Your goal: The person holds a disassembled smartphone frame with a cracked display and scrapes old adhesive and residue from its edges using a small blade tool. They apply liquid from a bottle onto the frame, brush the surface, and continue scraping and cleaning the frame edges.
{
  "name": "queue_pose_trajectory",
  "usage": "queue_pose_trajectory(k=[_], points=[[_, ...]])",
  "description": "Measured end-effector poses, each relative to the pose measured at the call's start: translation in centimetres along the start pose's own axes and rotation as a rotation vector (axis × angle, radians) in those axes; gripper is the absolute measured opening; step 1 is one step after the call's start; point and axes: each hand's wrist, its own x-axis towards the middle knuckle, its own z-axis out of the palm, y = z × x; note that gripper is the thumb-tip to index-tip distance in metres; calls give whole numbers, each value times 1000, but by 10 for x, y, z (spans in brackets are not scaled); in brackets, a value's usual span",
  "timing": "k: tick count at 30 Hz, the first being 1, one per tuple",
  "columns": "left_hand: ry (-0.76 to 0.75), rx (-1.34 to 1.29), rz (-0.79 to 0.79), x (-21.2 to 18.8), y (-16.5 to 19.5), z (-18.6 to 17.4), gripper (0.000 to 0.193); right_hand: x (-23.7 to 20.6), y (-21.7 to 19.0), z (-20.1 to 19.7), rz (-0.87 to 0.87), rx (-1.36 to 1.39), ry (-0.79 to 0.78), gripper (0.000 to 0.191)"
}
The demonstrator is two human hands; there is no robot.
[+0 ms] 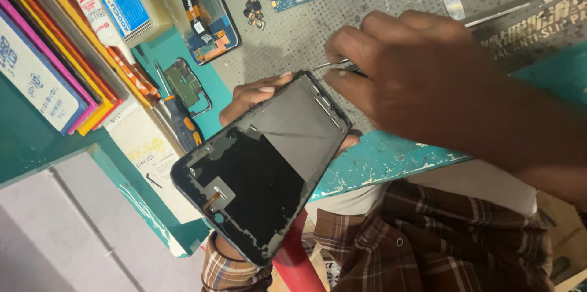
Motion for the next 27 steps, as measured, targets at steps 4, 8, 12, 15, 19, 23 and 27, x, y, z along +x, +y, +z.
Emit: queue_pose_trajectory(k=[4,8,12,15,19,23,27], points=[[9,-19,-30,-2,3,1,90,-2,2,2,-124,-95,143,17],[22,-55,-65,-4,5,3,88,-4,1,3,-131,-99,128,22],[40,-86,-53,-4,3,5,88,-7,4,-3,-218,-123,159,30],[32,-57,-16,0,-1,4,90,-7,5,-4,-249,-113,218,31],[16,-18,-13,-1,0,2,89,-5,2,1,-203,-139,167,28],[14,4,-9,-1,1,2,90,-7,3,6,-223,-167,63,34],[14,-2,-2,1,-1,2,91,-19,5,4,-284,-120,120,36]])
